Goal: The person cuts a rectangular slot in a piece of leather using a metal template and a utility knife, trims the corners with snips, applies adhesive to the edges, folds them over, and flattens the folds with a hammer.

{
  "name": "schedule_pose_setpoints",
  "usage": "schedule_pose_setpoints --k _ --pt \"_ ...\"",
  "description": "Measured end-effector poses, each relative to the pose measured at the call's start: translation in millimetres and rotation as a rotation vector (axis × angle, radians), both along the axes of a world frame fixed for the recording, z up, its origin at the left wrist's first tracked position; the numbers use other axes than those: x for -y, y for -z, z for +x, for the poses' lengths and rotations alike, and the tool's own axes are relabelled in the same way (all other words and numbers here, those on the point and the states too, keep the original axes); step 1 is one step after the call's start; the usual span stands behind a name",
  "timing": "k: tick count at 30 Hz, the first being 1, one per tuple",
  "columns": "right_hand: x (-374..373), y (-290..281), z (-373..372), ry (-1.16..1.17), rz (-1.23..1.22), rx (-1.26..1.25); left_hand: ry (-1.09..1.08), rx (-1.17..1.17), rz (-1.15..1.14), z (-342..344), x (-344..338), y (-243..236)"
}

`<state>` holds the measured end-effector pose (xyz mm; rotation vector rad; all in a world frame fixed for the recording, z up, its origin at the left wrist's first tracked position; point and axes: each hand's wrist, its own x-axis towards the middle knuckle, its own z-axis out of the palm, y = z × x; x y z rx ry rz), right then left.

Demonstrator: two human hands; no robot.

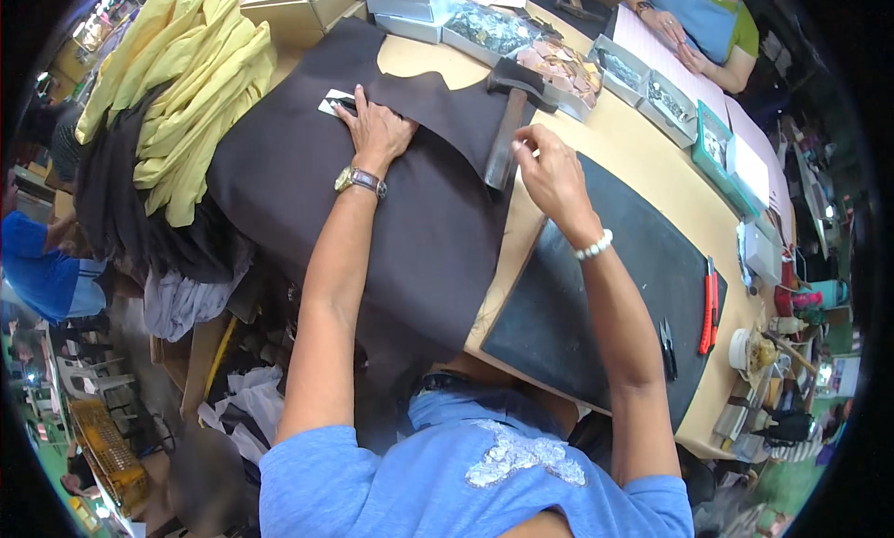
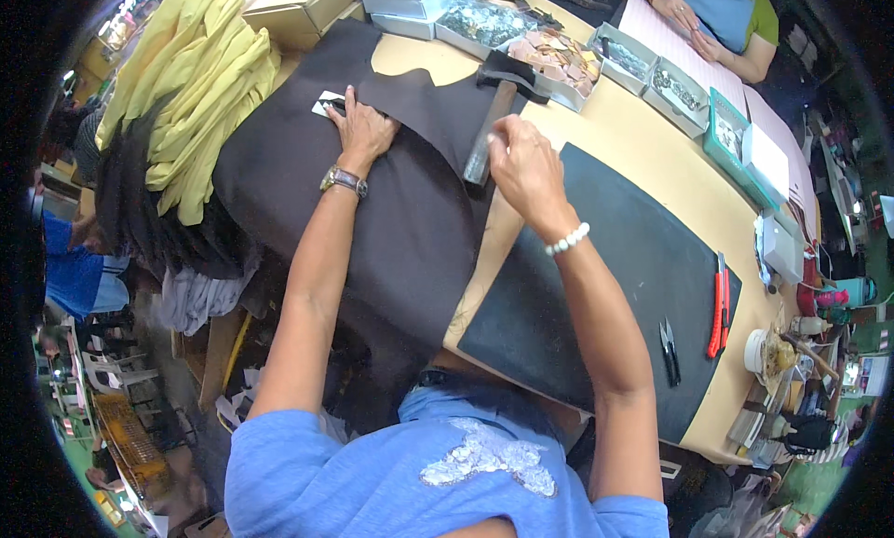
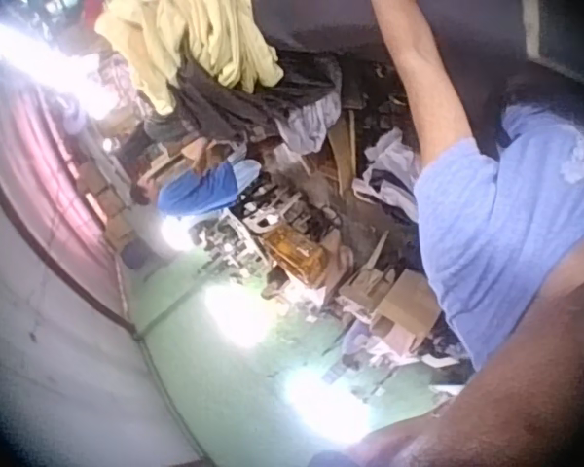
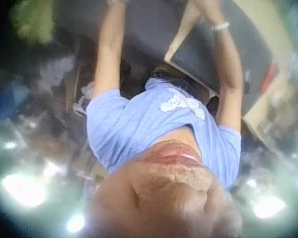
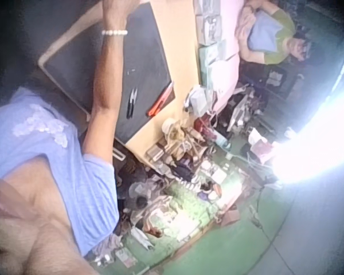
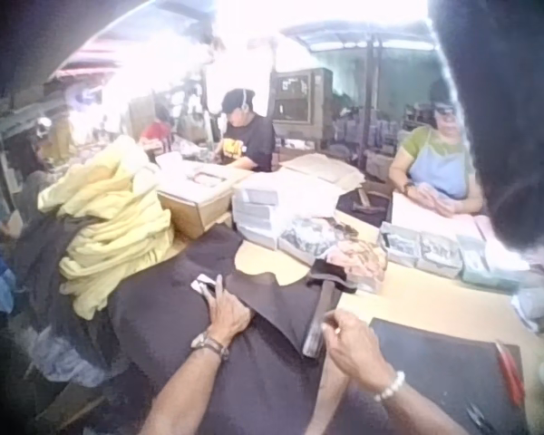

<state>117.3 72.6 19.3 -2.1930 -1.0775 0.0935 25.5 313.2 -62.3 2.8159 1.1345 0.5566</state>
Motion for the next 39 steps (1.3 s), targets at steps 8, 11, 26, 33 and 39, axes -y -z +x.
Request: schedule_pose_setpoints --k 8,11,26,33,39 --pt "-62 20 31 0.224 -0.301 -0.078 -0.014 -0.106 -0.066 -5 4 -13" --pt "-54 16 43 0.279 -0.032 -0.163 0.002 -0.134 -0.106 -3 10 -21" --pt "32 -18 -88 -0.568 -0.242 -0.276 0.028 0.023 -0.057 -8 3 -8" --pt "-12 18 -28 -0.102 -0.049 -0.138 0.002 0.096 -0.087 -1 8 -8" --pt "-35 31 -1 0.088 0.123 -0.123 -0.009 0.13 -0.122 -2 9 -9"
